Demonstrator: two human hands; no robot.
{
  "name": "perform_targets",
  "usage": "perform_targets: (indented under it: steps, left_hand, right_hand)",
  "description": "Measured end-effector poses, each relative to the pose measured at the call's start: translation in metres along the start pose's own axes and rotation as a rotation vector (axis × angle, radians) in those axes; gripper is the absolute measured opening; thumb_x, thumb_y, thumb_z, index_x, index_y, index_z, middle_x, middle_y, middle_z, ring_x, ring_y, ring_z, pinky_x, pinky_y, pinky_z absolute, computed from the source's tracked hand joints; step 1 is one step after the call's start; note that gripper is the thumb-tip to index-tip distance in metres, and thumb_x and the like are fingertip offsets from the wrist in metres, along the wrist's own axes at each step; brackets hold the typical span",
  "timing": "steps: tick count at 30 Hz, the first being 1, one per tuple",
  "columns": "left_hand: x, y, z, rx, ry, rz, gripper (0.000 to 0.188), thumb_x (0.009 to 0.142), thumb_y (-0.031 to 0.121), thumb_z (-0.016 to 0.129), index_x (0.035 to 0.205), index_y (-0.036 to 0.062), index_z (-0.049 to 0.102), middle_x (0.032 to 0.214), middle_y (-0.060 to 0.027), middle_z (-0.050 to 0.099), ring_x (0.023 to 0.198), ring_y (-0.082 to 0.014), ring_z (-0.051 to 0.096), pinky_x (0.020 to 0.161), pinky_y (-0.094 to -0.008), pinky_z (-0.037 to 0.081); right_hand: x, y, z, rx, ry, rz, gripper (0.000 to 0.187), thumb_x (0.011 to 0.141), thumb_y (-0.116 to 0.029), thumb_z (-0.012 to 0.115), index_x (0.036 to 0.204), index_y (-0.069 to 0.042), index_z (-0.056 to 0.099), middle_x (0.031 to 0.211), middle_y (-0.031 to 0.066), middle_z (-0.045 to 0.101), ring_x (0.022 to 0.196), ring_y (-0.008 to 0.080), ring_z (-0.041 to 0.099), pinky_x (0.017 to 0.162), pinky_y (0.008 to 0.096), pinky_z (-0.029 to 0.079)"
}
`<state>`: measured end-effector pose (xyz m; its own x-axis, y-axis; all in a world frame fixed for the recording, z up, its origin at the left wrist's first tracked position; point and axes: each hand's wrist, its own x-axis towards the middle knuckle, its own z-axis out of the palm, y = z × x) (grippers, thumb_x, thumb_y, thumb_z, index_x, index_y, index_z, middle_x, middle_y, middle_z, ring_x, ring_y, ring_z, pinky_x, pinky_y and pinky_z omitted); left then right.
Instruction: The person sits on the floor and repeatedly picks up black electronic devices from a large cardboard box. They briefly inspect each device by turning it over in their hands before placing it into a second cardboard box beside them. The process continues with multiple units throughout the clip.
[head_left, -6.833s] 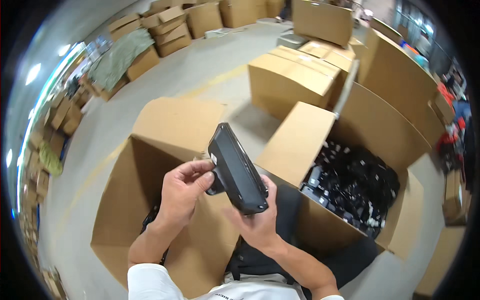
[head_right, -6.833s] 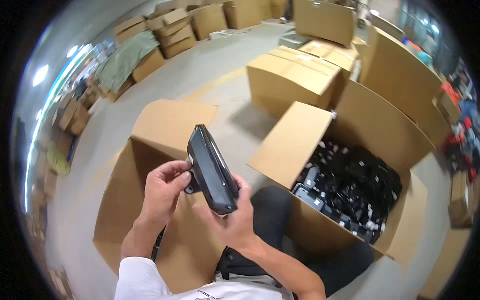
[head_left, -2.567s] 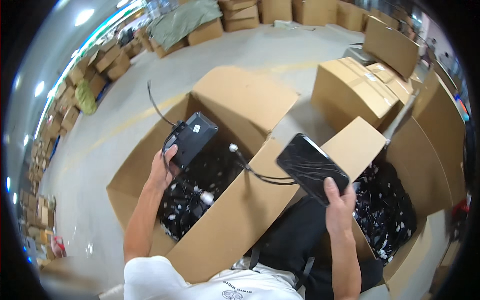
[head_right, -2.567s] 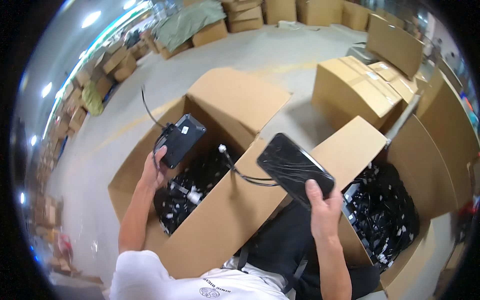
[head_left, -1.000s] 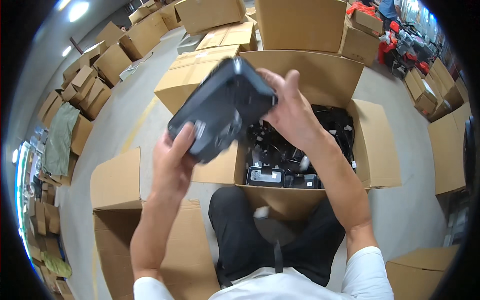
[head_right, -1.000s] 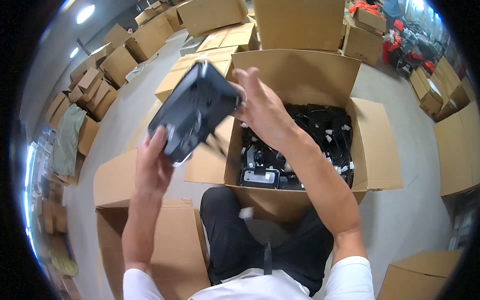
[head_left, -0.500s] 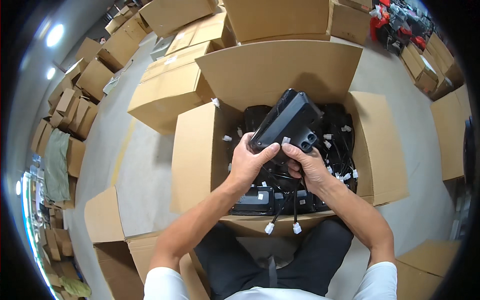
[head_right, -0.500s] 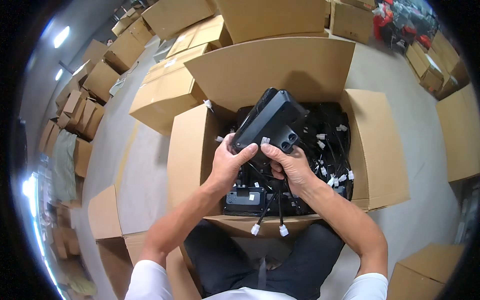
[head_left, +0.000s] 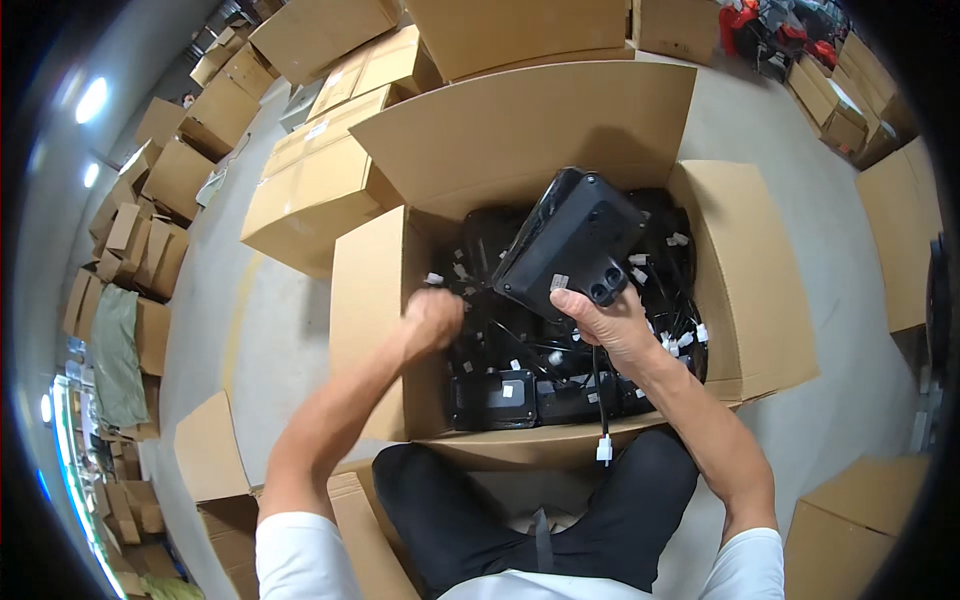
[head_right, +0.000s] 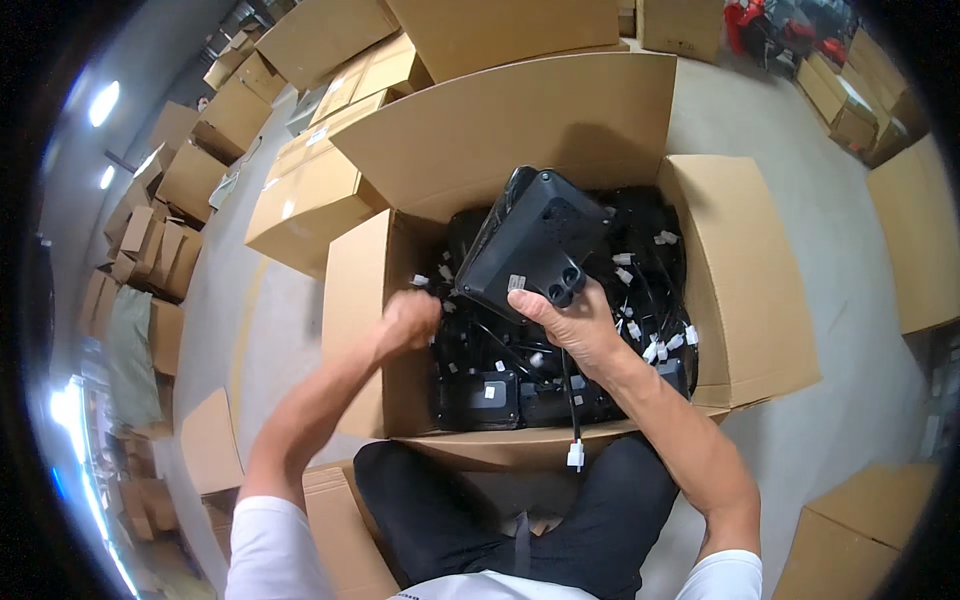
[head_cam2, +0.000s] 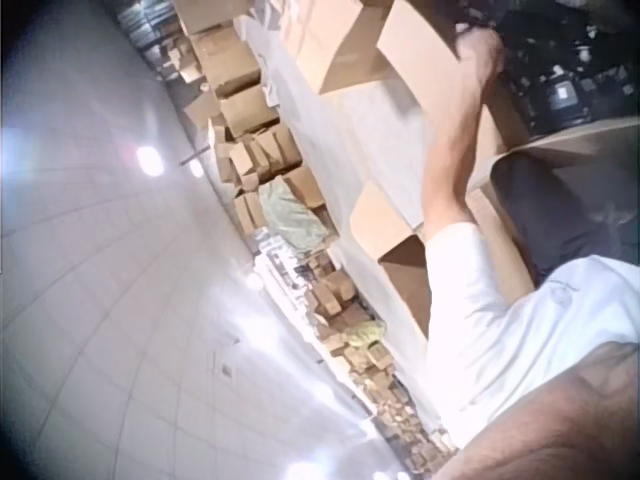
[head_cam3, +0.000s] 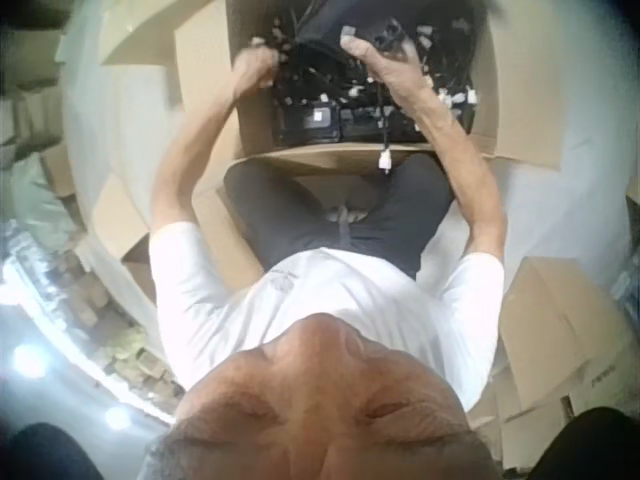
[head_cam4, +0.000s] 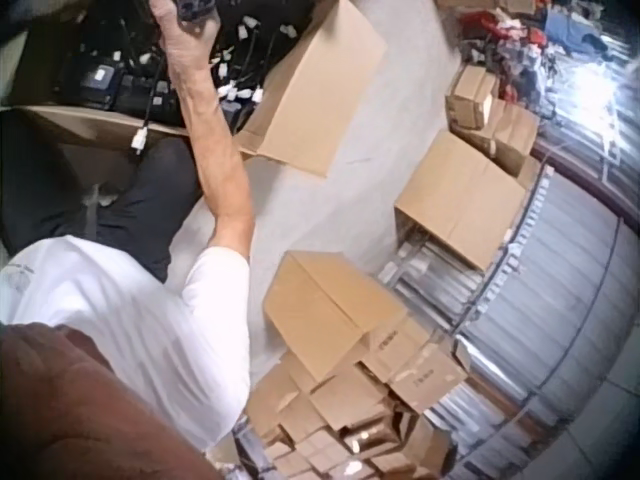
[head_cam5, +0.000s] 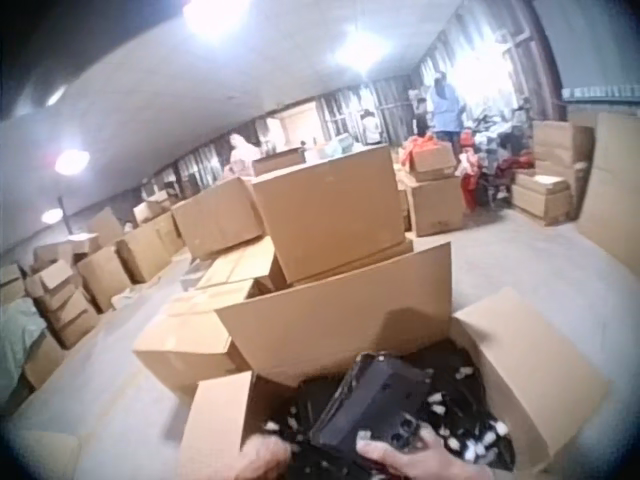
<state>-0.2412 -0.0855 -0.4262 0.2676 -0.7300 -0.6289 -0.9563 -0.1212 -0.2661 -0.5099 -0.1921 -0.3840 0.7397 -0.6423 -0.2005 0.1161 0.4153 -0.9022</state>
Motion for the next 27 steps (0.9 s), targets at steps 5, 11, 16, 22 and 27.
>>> perform_targets:
  steps: [5, 11, 16, 22, 27]
  left_hand:
    - [-0.060, 0.004, 0.040, -1.296, 0.507, 0.028, 0.051, 0.098, 0.034, 0.065, 0.130, -0.0064, 0.059, 0.138, -0.0250, 0.059, 0.119, -0.0337, 0.063, 0.104, -0.0416, 0.051]
    - [-0.062, 0.011, 0.025, -2.469, 0.562, -0.008, 0.045, 0.096, 0.038, 0.073, 0.124, 0.0058, 0.057, 0.117, -0.0084, 0.066, 0.107, -0.0207, 0.065, 0.092, -0.0436, 0.056]
    - [0.008, -0.002, 0.058, -2.373, 0.853, -0.489, 0.041, 0.094, 0.029, 0.076, 0.115, -0.0019, 0.060, 0.107, -0.0145, 0.067, 0.092, -0.0266, 0.070, 0.082, -0.0434, 0.062]
    - [0.072, 0.023, 0.095, -2.443, 0.995, -0.778, 0.046, 0.099, 0.035, 0.069, 0.110, -0.0090, 0.062, 0.100, -0.0165, 0.070, 0.083, -0.0248, 0.071, 0.068, -0.0400, 0.061]
    - [0.072, 0.032, 0.085, -2.295, 1.021, -0.913, 0.058, 0.099, 0.040, 0.068, 0.116, -0.0142, 0.061, 0.106, -0.0211, 0.070, 0.087, -0.0248, 0.069, 0.074, -0.0391, 0.057]
  right_hand:
    - [0.026, 0.007, 0.019, -0.157, -0.148, 0.139, 0.039, 0.083, -0.029, 0.087, 0.106, -0.002, 0.070, 0.093, 0.0008, 0.069, 0.079, 0.0077, 0.061, 0.068, 0.0252, 0.050]
    - [0.093, 0.025, 0.082, -0.457, -0.347, 0.155, 0.043, 0.081, -0.041, 0.086, 0.093, -0.002, 0.072, 0.076, 0.0045, 0.066, 0.062, 0.0132, 0.060, 0.054, 0.0276, 0.047]
    - [0.148, 0.074, 0.104, -0.788, -0.311, 0.182, 0.048, 0.079, -0.039, 0.085, 0.092, 0.001, 0.062, 0.068, 0.0077, 0.059, 0.056, 0.0164, 0.059, 0.044, 0.0315, 0.046]
    - [0.139, 0.075, 0.074, -1.430, -0.202, -0.511, 0.039, 0.080, 0.002, 0.063, 0.118, -0.005, 0.059, 0.107, 0.0228, 0.065, 0.098, 0.0464, 0.065, 0.080, 0.0580, 0.053]
    - [0.146, 0.060, 0.079, -1.581, -0.259, -0.897, 0.055, 0.079, -0.029, 0.082, 0.123, -0.004, 0.060, 0.128, 0.0170, 0.063, 0.124, 0.0345, 0.058, 0.107, 0.0481, 0.045]
